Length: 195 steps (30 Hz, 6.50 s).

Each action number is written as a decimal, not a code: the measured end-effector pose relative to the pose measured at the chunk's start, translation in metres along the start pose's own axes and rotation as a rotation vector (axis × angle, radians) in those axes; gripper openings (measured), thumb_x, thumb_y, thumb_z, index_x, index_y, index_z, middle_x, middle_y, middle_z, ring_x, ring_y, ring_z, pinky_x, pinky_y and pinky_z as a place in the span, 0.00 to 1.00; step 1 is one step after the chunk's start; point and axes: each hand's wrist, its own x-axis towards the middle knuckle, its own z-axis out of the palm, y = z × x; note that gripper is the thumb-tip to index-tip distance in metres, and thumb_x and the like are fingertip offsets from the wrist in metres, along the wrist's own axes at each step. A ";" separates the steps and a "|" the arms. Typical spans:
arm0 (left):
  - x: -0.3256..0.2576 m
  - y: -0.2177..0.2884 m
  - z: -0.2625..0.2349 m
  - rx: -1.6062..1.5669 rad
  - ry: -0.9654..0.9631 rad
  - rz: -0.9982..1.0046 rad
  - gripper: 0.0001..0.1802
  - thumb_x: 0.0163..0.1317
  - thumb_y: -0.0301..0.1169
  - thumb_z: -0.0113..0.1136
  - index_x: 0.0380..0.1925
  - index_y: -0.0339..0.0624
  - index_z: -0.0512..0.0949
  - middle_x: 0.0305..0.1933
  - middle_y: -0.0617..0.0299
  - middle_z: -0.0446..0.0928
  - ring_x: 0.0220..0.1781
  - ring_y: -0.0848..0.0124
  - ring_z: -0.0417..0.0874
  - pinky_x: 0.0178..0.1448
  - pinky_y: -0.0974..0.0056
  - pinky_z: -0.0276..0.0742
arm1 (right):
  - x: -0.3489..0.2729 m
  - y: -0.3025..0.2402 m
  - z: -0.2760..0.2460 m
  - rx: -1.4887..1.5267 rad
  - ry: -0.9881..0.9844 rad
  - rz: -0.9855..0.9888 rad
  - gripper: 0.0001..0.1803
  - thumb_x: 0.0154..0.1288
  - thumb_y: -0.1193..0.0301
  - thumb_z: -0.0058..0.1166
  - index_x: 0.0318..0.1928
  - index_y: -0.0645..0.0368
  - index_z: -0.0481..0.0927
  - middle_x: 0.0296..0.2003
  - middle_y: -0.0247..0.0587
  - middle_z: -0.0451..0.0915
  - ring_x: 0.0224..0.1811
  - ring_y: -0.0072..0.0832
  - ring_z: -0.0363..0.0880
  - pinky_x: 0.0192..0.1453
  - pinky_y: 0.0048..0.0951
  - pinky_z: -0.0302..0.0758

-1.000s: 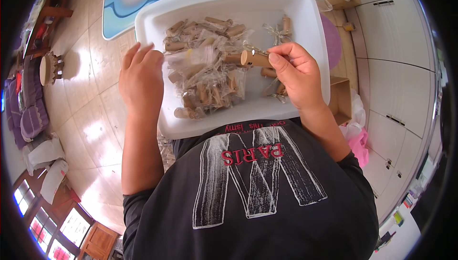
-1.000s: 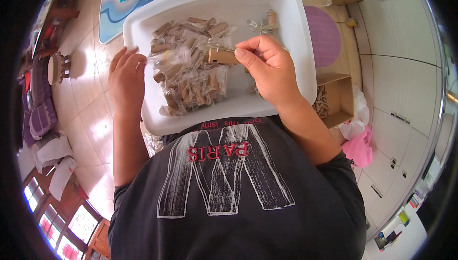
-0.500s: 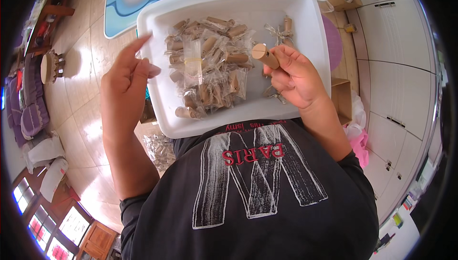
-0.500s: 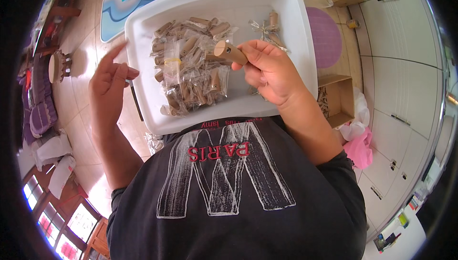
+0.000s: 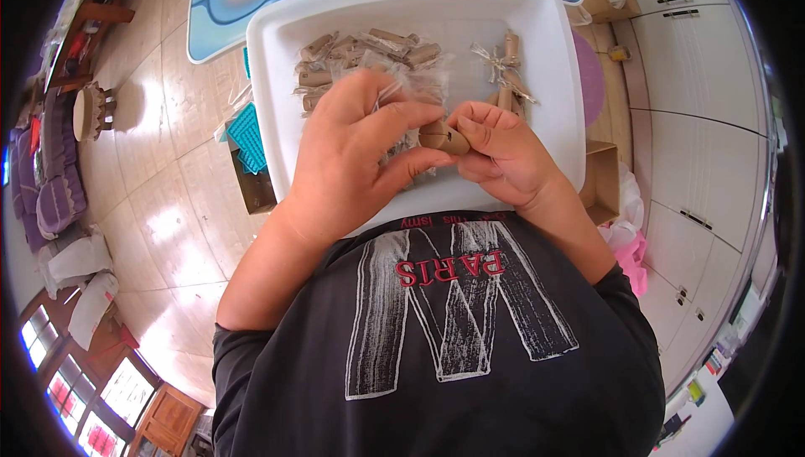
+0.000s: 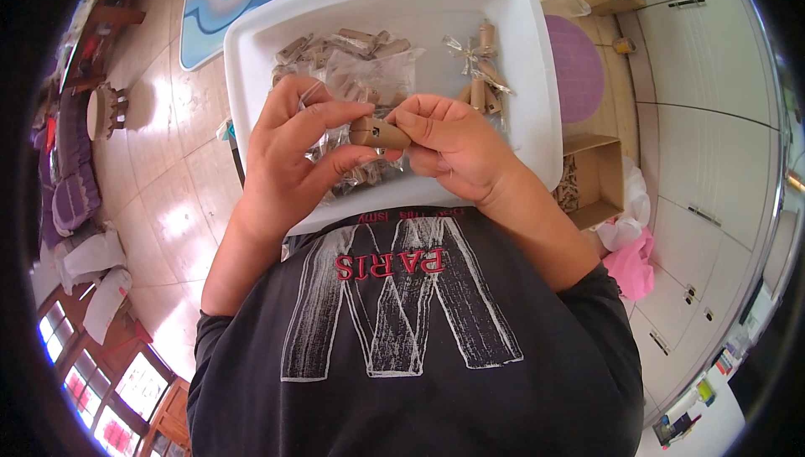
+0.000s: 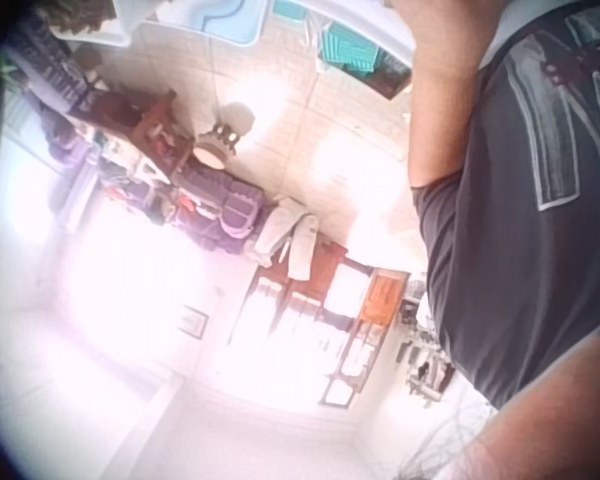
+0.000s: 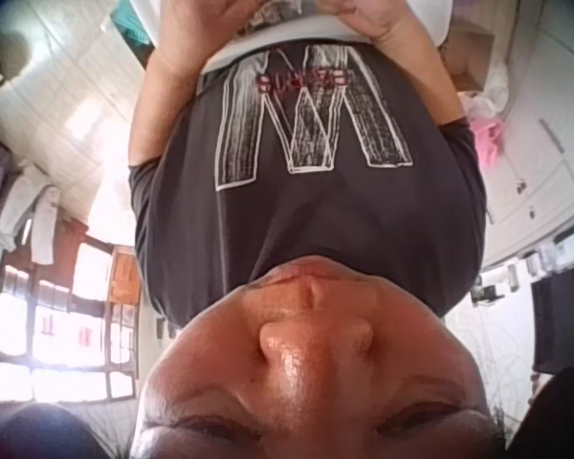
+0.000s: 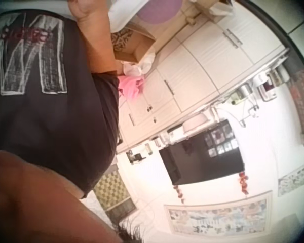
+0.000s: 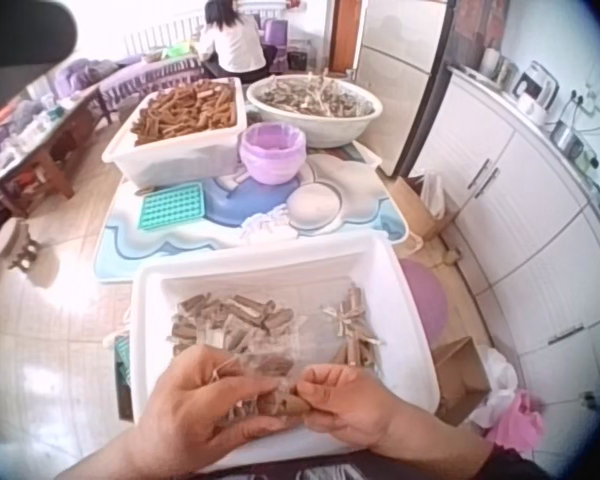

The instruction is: The person places small cylindrical wooden corks into clear plastic bags and ties them with string. They handle the items one at a time, placing the finished packages into a white plastic bin. The person also handles a bundle of white paper or tissue at the end of the clip.

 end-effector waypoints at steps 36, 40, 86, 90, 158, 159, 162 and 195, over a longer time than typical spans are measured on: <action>-0.011 -0.023 0.014 -0.915 0.061 -0.855 0.13 0.62 0.25 0.52 0.46 0.31 0.71 0.28 0.61 0.77 0.28 0.76 0.77 0.32 0.74 0.74 | -0.007 -0.014 0.007 -0.954 0.452 -0.788 0.05 0.61 0.75 0.55 0.37 0.63 0.76 0.29 0.30 0.76 0.26 0.13 0.68 0.30 0.14 0.66; -0.008 -0.022 0.012 -0.909 0.081 -0.889 0.08 0.60 0.26 0.57 0.35 0.31 0.76 0.28 0.60 0.78 0.28 0.76 0.77 0.34 0.74 0.74 | -0.005 -0.016 0.013 -1.196 0.444 -1.055 0.05 0.59 0.78 0.56 0.36 0.65 0.76 0.28 0.33 0.77 0.26 0.15 0.69 0.30 0.15 0.67; -0.011 -0.020 0.015 -0.777 0.088 -0.708 0.09 0.61 0.28 0.56 0.30 0.30 0.77 0.27 0.55 0.79 0.28 0.72 0.80 0.35 0.64 0.82 | -0.005 -0.014 0.013 -1.307 0.487 -1.108 0.05 0.56 0.79 0.58 0.35 0.64 0.77 0.27 0.37 0.78 0.22 0.18 0.71 0.25 0.18 0.68; -0.012 -0.023 0.013 -0.850 0.116 -0.730 0.12 0.58 0.31 0.61 0.30 0.30 0.78 0.25 0.59 0.79 0.26 0.76 0.80 0.32 0.73 0.77 | -0.011 -0.029 0.013 -1.327 0.422 -0.882 0.05 0.58 0.76 0.57 0.34 0.64 0.78 0.24 0.35 0.77 0.22 0.16 0.70 0.26 0.19 0.67; -0.001 0.000 0.049 -1.046 0.112 -0.717 0.13 0.64 0.28 0.52 0.45 0.33 0.77 0.36 0.66 0.79 0.37 0.82 0.73 0.43 0.77 0.69 | 0.016 -0.009 0.025 -1.444 0.304 -1.016 0.09 0.50 0.82 0.60 0.34 0.62 0.81 0.30 0.37 0.73 0.27 0.21 0.71 0.28 0.18 0.68; -0.003 -0.001 0.049 -1.006 0.081 -0.691 0.12 0.64 0.28 0.52 0.44 0.34 0.77 0.36 0.67 0.78 0.36 0.83 0.73 0.42 0.77 0.69 | 0.016 -0.009 0.025 -1.450 0.309 -1.012 0.08 0.50 0.82 0.60 0.34 0.62 0.81 0.29 0.36 0.73 0.27 0.21 0.71 0.28 0.19 0.68; -0.006 -0.001 0.047 -0.879 -0.002 -0.643 0.11 0.65 0.28 0.50 0.43 0.35 0.77 0.35 0.67 0.78 0.35 0.83 0.72 0.40 0.77 0.69 | 0.020 -0.007 0.022 -1.477 0.348 -1.042 0.06 0.50 0.79 0.61 0.30 0.63 0.79 0.27 0.38 0.73 0.25 0.27 0.72 0.28 0.23 0.69; -0.006 -0.005 0.035 -1.039 0.189 -0.794 0.06 0.62 0.23 0.52 0.33 0.39 0.79 0.31 0.66 0.78 0.29 0.81 0.76 0.35 0.76 0.74 | 0.002 -0.005 0.006 -0.849 0.320 -0.619 0.05 0.61 0.74 0.55 0.36 0.62 0.78 0.23 0.23 0.73 0.23 0.08 0.62 0.25 0.13 0.59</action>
